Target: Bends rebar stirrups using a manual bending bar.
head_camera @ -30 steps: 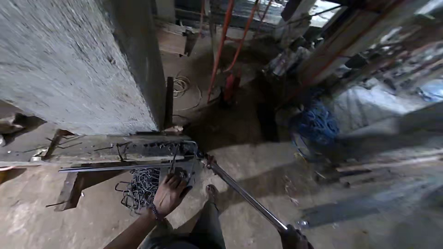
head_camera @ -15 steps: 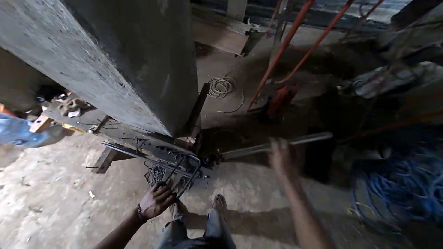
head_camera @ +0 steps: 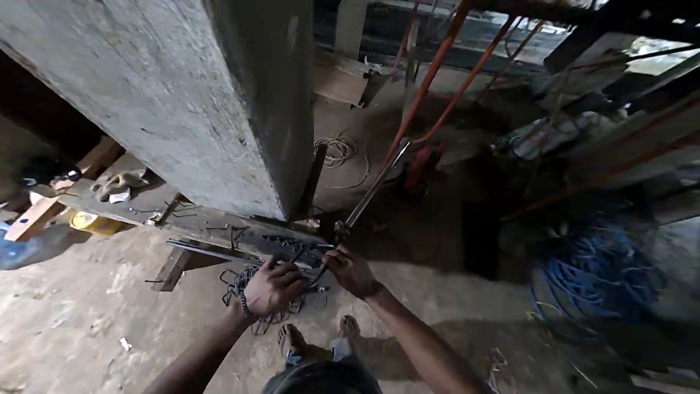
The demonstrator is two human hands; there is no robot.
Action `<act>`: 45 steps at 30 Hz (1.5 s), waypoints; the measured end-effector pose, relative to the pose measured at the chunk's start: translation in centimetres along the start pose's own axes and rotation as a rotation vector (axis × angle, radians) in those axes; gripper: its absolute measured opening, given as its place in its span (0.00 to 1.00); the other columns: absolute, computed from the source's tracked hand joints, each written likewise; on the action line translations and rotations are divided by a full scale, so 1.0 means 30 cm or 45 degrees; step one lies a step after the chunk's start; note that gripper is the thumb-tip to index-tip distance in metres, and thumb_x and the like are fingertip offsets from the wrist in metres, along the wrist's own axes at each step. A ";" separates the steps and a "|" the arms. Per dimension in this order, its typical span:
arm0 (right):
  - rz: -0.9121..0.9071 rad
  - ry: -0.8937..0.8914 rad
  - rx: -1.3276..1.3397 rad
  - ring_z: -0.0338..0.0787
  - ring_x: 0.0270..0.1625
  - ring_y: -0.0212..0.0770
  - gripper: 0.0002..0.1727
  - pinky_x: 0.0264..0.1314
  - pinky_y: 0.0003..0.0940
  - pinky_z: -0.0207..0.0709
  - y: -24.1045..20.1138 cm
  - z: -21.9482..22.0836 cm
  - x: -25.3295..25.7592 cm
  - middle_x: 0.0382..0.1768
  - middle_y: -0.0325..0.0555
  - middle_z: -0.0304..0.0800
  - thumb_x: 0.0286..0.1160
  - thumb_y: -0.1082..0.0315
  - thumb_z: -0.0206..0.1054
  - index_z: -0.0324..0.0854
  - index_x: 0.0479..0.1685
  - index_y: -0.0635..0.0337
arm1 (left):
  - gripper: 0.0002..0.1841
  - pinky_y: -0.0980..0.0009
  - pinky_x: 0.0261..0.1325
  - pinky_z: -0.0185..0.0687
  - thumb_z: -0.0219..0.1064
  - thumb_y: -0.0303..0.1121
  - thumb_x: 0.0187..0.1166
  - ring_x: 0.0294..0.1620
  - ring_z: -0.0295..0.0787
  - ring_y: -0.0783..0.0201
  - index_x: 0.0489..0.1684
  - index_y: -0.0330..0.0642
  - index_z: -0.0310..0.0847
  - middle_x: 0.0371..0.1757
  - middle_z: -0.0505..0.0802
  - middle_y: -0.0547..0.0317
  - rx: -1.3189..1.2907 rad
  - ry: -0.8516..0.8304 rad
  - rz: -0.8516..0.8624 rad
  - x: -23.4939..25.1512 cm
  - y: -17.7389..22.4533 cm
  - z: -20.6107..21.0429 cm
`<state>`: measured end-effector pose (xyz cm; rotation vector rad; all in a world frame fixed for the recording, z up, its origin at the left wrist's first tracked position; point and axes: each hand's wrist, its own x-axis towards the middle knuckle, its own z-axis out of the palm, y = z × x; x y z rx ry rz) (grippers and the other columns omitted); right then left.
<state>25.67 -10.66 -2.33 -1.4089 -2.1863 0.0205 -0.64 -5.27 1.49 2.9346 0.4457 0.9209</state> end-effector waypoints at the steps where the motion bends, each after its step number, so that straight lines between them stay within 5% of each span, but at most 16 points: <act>1: 0.034 0.046 0.044 0.94 0.58 0.51 0.08 0.62 0.44 0.89 -0.014 0.014 -0.007 0.52 0.49 0.96 0.79 0.70 0.67 0.92 0.48 0.57 | 0.10 0.57 0.68 0.78 0.66 0.44 0.85 0.49 0.92 0.63 0.39 0.52 0.90 0.39 0.95 0.64 -0.065 0.022 0.039 0.002 -0.017 -0.005; 6: 0.078 0.353 -0.006 0.94 0.57 0.50 0.11 0.64 0.41 0.88 -0.046 0.165 -0.120 0.58 0.50 0.95 0.76 0.72 0.67 0.93 0.49 0.55 | 0.10 0.53 0.74 0.77 0.62 0.41 0.87 0.65 0.89 0.60 0.55 0.54 0.88 0.58 0.94 0.62 -0.171 -0.117 0.048 -0.127 -0.029 0.099; 9: 0.090 0.319 -0.076 0.93 0.65 0.52 0.16 0.69 0.42 0.86 -0.076 0.220 -0.188 0.65 0.54 0.92 0.74 0.76 0.66 0.92 0.57 0.53 | 0.16 0.42 0.80 0.72 0.69 0.38 0.80 0.79 0.77 0.39 0.64 0.54 0.88 0.75 0.85 0.45 -0.242 -0.319 -0.278 -0.242 -0.027 0.206; 11: 0.090 0.304 -0.125 0.92 0.67 0.52 0.17 0.71 0.41 0.86 -0.097 0.225 -0.201 0.66 0.55 0.91 0.73 0.77 0.66 0.91 0.58 0.54 | 0.21 0.43 0.75 0.78 0.71 0.39 0.77 0.80 0.74 0.32 0.71 0.55 0.86 0.82 0.77 0.36 -0.320 -0.336 -0.567 -0.264 0.010 0.232; 14: 0.016 0.365 -0.106 0.92 0.66 0.52 0.14 0.71 0.40 0.86 -0.119 0.201 -0.162 0.63 0.55 0.93 0.76 0.76 0.66 0.92 0.56 0.54 | 0.19 0.52 0.64 0.88 0.66 0.36 0.83 0.62 0.92 0.44 0.70 0.44 0.85 0.68 0.89 0.41 -0.463 -0.271 -0.714 -0.286 0.048 0.259; 18: -0.242 0.488 -0.181 0.91 0.67 0.48 0.14 0.74 0.36 0.81 -0.264 0.052 -0.007 0.63 0.53 0.92 0.85 0.70 0.61 0.87 0.62 0.54 | 0.11 0.65 0.59 0.89 0.64 0.31 0.82 0.49 0.95 0.55 0.50 0.38 0.91 0.50 0.95 0.46 -0.411 0.264 -0.540 -0.280 0.088 0.259; 20: -0.101 0.583 -0.220 0.92 0.63 0.45 0.12 0.70 0.34 0.82 -0.335 -0.045 0.042 0.61 0.51 0.93 0.85 0.68 0.61 0.87 0.59 0.53 | 0.10 0.70 0.59 0.85 0.67 0.37 0.81 0.47 0.91 0.61 0.48 0.43 0.91 0.44 0.93 0.51 -0.421 0.502 -0.557 -0.211 0.096 0.180; 22: 0.278 0.626 -0.155 0.94 0.53 0.44 0.11 0.61 0.33 0.87 -0.375 -0.109 0.048 0.51 0.51 0.95 0.79 0.70 0.64 0.92 0.49 0.56 | 0.13 0.77 0.60 0.81 0.71 0.46 0.77 0.51 0.85 0.69 0.47 0.48 0.90 0.47 0.87 0.53 -0.505 0.590 -0.696 -0.130 0.112 0.085; 26: 1.272 0.114 0.268 0.94 0.41 0.45 0.15 0.51 0.46 0.86 -0.324 -0.098 0.038 0.36 0.50 0.94 0.85 0.60 0.65 0.92 0.41 0.62 | 0.15 0.69 0.53 0.90 0.64 0.39 0.86 0.46 0.91 0.69 0.52 0.34 0.88 0.49 0.93 0.54 -1.021 0.168 -1.125 0.000 0.089 0.056; 29: 1.569 -0.137 0.533 0.93 0.53 0.46 0.16 0.65 0.49 0.83 -0.255 -0.007 0.020 0.47 0.52 0.95 0.86 0.59 0.65 0.92 0.51 0.62 | 0.17 0.65 0.45 0.95 0.60 0.36 0.91 0.38 0.96 0.64 0.68 0.35 0.77 0.43 0.96 0.55 -1.342 -0.131 -1.466 0.043 0.053 0.124; 36: 1.671 -0.326 0.618 0.93 0.46 0.43 0.19 0.55 0.46 0.85 -0.246 0.094 -0.018 0.43 0.48 0.95 0.87 0.52 0.63 0.92 0.47 0.58 | 0.16 0.66 0.41 0.95 0.59 0.39 0.91 0.33 0.96 0.65 0.58 0.35 0.86 0.39 0.97 0.56 -1.362 -0.252 -1.757 -0.046 0.023 0.229; 41: 1.745 -0.477 0.693 0.93 0.45 0.43 0.16 0.53 0.45 0.85 -0.206 0.102 -0.018 0.43 0.49 0.95 0.85 0.57 0.63 0.90 0.48 0.61 | 0.15 0.66 0.38 0.93 0.59 0.39 0.91 0.29 0.94 0.66 0.54 0.35 0.86 0.33 0.94 0.58 -1.468 -0.418 -1.709 -0.034 -0.023 0.230; 45: 1.534 -0.745 0.799 0.91 0.37 0.39 0.20 0.45 0.40 0.85 -0.138 0.057 -0.031 0.42 0.48 0.93 0.85 0.51 0.65 0.89 0.51 0.62 | 0.15 0.67 0.38 0.93 0.60 0.39 0.90 0.28 0.92 0.66 0.52 0.35 0.87 0.32 0.94 0.57 -1.449 -0.439 -1.733 -0.036 -0.022 0.215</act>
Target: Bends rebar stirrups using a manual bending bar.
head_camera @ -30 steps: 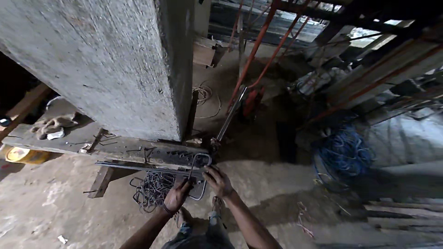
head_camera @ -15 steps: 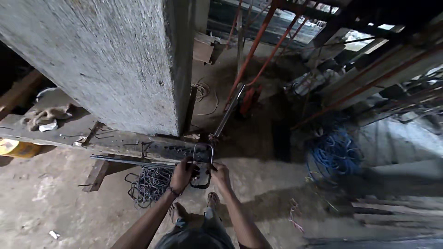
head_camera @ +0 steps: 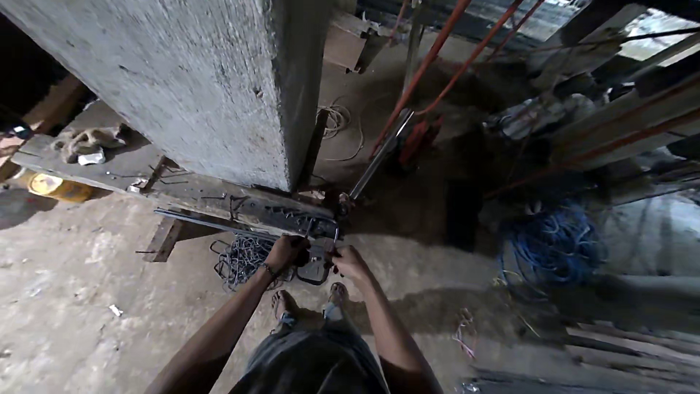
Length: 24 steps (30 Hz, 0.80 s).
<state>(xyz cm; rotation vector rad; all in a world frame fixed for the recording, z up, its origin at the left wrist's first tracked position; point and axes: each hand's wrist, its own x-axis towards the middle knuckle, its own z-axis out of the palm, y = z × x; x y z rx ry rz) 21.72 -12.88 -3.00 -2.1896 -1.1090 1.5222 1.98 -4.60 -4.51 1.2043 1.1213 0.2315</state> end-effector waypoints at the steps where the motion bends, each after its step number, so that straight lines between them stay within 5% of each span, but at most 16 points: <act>1: -0.040 -0.024 -0.035 0.92 0.39 0.40 0.24 0.47 0.41 0.86 -0.001 -0.051 -0.002 0.44 0.49 0.94 0.86 0.48 0.65 0.88 0.54 0.63 | 0.15 0.67 0.38 0.93 0.61 0.39 0.90 0.27 0.92 0.67 0.51 0.36 0.88 0.32 0.94 0.57 0.037 0.021 0.008 -0.003 -0.002 -0.001; 3: -0.092 0.195 -0.133 0.93 0.52 0.48 0.24 0.61 0.49 0.86 -0.026 -0.204 0.014 0.54 0.55 0.93 0.85 0.51 0.66 0.84 0.64 0.64 | 0.16 0.67 0.38 0.92 0.61 0.41 0.90 0.27 0.91 0.68 0.50 0.37 0.88 0.31 0.93 0.59 0.117 0.051 0.020 -0.002 -0.002 0.000; 4: -0.127 0.386 -0.215 0.91 0.60 0.56 0.22 0.67 0.57 0.82 -0.043 -0.289 0.047 0.61 0.61 0.90 0.84 0.60 0.67 0.81 0.70 0.64 | 0.16 0.66 0.38 0.91 0.61 0.42 0.89 0.27 0.91 0.68 0.49 0.38 0.89 0.31 0.93 0.59 0.162 0.071 0.021 -0.001 -0.002 0.004; 6: -0.238 0.705 -0.416 0.83 0.73 0.72 0.34 0.69 0.72 0.77 -0.092 -0.447 0.167 0.78 0.70 0.75 0.76 0.77 0.67 0.67 0.85 0.59 | 0.18 0.64 0.41 0.91 0.62 0.45 0.89 0.28 0.91 0.67 0.48 0.39 0.90 0.32 0.94 0.59 0.259 0.110 0.032 0.003 -0.012 0.008; 8: -0.350 0.755 -0.715 0.64 0.88 0.72 0.45 0.81 0.69 0.67 -0.191 -0.588 0.271 0.91 0.69 0.52 0.71 0.85 0.64 0.57 0.93 0.50 | 0.18 0.61 0.47 0.91 0.61 0.46 0.89 0.33 0.93 0.65 0.50 0.40 0.90 0.37 0.95 0.57 0.359 0.144 0.051 0.001 -0.016 0.007; 10: -0.465 0.655 -1.046 0.49 0.95 0.68 0.48 0.87 0.72 0.55 -0.229 -0.702 0.413 0.95 0.62 0.46 0.69 0.82 0.68 0.58 0.94 0.41 | 0.19 0.57 0.54 0.90 0.61 0.46 0.89 0.40 0.93 0.62 0.52 0.40 0.90 0.41 0.95 0.54 0.445 0.163 0.082 -0.001 -0.010 0.008; 13: -0.538 0.491 -1.329 0.57 0.92 0.67 0.29 0.88 0.76 0.48 -0.202 -0.771 0.553 0.89 0.59 0.63 0.75 0.66 0.73 0.79 0.79 0.44 | 0.19 0.55 0.59 0.88 0.60 0.46 0.90 0.46 0.94 0.61 0.55 0.40 0.89 0.46 0.95 0.52 0.499 0.165 0.050 0.001 -0.002 0.014; 17: -0.695 0.476 -1.437 0.70 0.86 0.64 0.27 0.88 0.75 0.49 -0.018 -0.828 0.528 0.80 0.57 0.77 0.78 0.69 0.70 0.80 0.78 0.40 | 0.18 0.58 0.55 0.89 0.61 0.45 0.90 0.42 0.93 0.64 0.55 0.40 0.89 0.43 0.94 0.54 0.420 0.209 -0.024 -0.011 -0.006 0.031; 19: -0.721 0.498 -1.319 0.79 0.77 0.64 0.25 0.83 0.73 0.60 0.141 -0.899 0.464 0.73 0.56 0.83 0.73 0.75 0.72 0.85 0.70 0.44 | 0.16 0.63 0.46 0.91 0.62 0.42 0.89 0.35 0.92 0.66 0.53 0.39 0.88 0.38 0.94 0.56 0.325 0.222 -0.041 -0.011 -0.006 0.034; 24: -0.215 0.653 -0.968 0.77 0.79 0.71 0.27 0.80 0.68 0.70 0.699 -1.211 0.192 0.75 0.68 0.79 0.71 0.73 0.77 0.81 0.72 0.63 | 0.15 0.64 0.40 0.92 0.61 0.40 0.90 0.30 0.92 0.65 0.53 0.36 0.86 0.35 0.93 0.56 0.180 0.147 -0.066 -0.011 0.013 0.027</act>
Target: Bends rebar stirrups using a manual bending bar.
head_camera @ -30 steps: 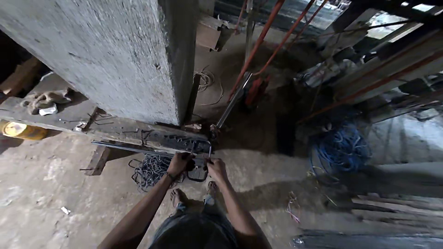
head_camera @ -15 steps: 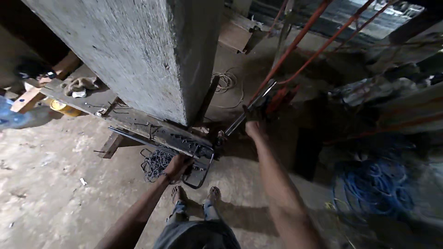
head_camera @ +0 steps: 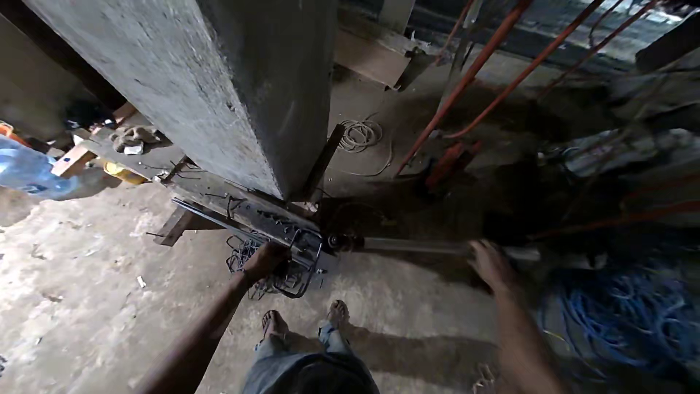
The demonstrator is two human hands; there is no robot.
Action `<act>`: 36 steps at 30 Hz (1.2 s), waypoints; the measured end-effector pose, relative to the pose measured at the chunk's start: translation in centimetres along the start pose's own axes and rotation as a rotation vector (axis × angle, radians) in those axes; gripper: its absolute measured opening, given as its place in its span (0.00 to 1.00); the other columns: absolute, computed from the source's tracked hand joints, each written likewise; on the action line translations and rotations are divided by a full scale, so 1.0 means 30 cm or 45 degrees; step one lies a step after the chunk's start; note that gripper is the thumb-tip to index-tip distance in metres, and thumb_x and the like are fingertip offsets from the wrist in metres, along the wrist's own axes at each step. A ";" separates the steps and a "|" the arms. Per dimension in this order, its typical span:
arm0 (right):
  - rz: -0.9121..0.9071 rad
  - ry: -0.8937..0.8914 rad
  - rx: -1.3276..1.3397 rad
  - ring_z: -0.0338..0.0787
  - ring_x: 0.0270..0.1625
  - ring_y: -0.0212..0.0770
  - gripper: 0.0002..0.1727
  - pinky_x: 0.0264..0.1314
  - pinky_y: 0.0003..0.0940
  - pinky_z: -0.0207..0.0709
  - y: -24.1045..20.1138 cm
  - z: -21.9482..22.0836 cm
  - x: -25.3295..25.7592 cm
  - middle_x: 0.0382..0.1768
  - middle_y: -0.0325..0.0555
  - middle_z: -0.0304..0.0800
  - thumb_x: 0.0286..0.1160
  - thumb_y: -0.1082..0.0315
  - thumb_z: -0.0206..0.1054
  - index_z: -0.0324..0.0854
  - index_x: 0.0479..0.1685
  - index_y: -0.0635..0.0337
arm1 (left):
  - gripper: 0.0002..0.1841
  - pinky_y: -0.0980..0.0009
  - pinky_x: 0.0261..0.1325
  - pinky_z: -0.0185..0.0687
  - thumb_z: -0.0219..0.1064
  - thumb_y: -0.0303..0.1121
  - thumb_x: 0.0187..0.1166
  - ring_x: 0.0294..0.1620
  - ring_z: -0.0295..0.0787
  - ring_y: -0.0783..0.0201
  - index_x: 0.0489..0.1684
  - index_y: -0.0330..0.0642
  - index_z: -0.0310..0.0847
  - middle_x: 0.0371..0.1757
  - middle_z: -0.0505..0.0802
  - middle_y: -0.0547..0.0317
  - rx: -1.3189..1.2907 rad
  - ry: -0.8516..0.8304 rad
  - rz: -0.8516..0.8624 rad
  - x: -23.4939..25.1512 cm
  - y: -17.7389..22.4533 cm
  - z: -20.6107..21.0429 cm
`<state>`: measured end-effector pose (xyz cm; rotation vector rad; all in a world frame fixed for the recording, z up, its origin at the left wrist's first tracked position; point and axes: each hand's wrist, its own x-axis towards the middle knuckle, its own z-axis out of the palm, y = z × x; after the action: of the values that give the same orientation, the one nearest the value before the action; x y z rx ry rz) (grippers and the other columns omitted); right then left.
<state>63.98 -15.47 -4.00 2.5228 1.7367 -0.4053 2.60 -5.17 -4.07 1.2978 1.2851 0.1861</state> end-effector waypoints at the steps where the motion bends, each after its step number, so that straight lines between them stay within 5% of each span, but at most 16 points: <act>1: 0.126 -0.009 -0.017 0.76 0.79 0.72 0.27 0.80 0.70 0.69 0.106 0.024 -0.100 0.75 0.70 0.79 0.72 0.70 0.77 0.81 0.72 0.65 | 0.16 0.64 0.41 0.93 0.61 0.41 0.90 0.31 0.92 0.64 0.54 0.36 0.86 0.35 0.93 0.55 0.015 -0.012 -0.001 0.001 0.001 -0.005; 4: 0.389 -0.081 -0.035 0.81 0.74 0.76 0.23 0.75 0.74 0.70 0.261 0.154 -0.444 0.69 0.74 0.83 0.78 0.64 0.73 0.82 0.70 0.67 | 0.18 0.60 0.48 0.92 0.61 0.44 0.89 0.37 0.94 0.63 0.54 0.37 0.88 0.41 0.94 0.53 0.227 -0.025 0.065 0.018 -0.016 -0.019; 6: 0.491 -0.130 0.037 0.82 0.73 0.74 0.24 0.77 0.72 0.69 0.239 0.252 -0.677 0.66 0.73 0.85 0.77 0.62 0.74 0.83 0.68 0.68 | 0.19 0.56 0.58 0.87 0.62 0.45 0.88 0.46 0.92 0.60 0.54 0.38 0.89 0.46 0.94 0.50 0.355 -0.015 0.125 0.026 -0.014 -0.026; 11: 0.743 -0.252 0.240 0.85 0.72 0.66 0.26 0.77 0.68 0.71 -0.036 0.447 -1.195 0.65 0.67 0.88 0.80 0.55 0.72 0.82 0.70 0.64 | 0.20 0.51 0.59 0.87 0.60 0.47 0.89 0.47 0.93 0.56 0.55 0.39 0.89 0.47 0.94 0.48 0.432 -0.051 0.108 0.023 0.008 -0.034; 16: 0.920 -0.331 0.276 0.88 0.67 0.64 0.27 0.71 0.69 0.76 -0.339 0.637 -1.488 0.59 0.62 0.92 0.80 0.46 0.69 0.84 0.66 0.58 | 0.21 0.51 0.62 0.85 0.58 0.47 0.90 0.51 0.92 0.54 0.60 0.38 0.87 0.52 0.93 0.45 0.541 -0.064 0.184 0.032 0.018 -0.054; 21: 1.093 -0.197 0.284 0.86 0.70 0.66 0.22 0.73 0.71 0.73 -0.444 0.623 -1.551 0.62 0.64 0.90 0.80 0.55 0.71 0.85 0.64 0.59 | 0.23 0.42 0.71 0.77 0.56 0.48 0.90 0.64 0.89 0.45 0.64 0.38 0.85 0.60 0.92 0.40 0.844 -0.120 0.296 0.020 0.073 -0.085; 36: 1.204 -0.272 0.197 0.84 0.73 0.64 0.19 0.74 0.70 0.72 -0.640 0.516 -1.637 0.62 0.61 0.91 0.81 0.56 0.70 0.85 0.63 0.58 | 0.23 0.35 0.65 0.79 0.52 0.49 0.91 0.66 0.87 0.39 0.65 0.42 0.84 0.63 0.90 0.39 1.144 -0.044 0.295 0.004 0.117 -0.068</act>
<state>26.98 -56.08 -4.96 2.8832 0.3369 -0.6859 2.92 -2.62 -0.91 2.1998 1.2190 -0.2929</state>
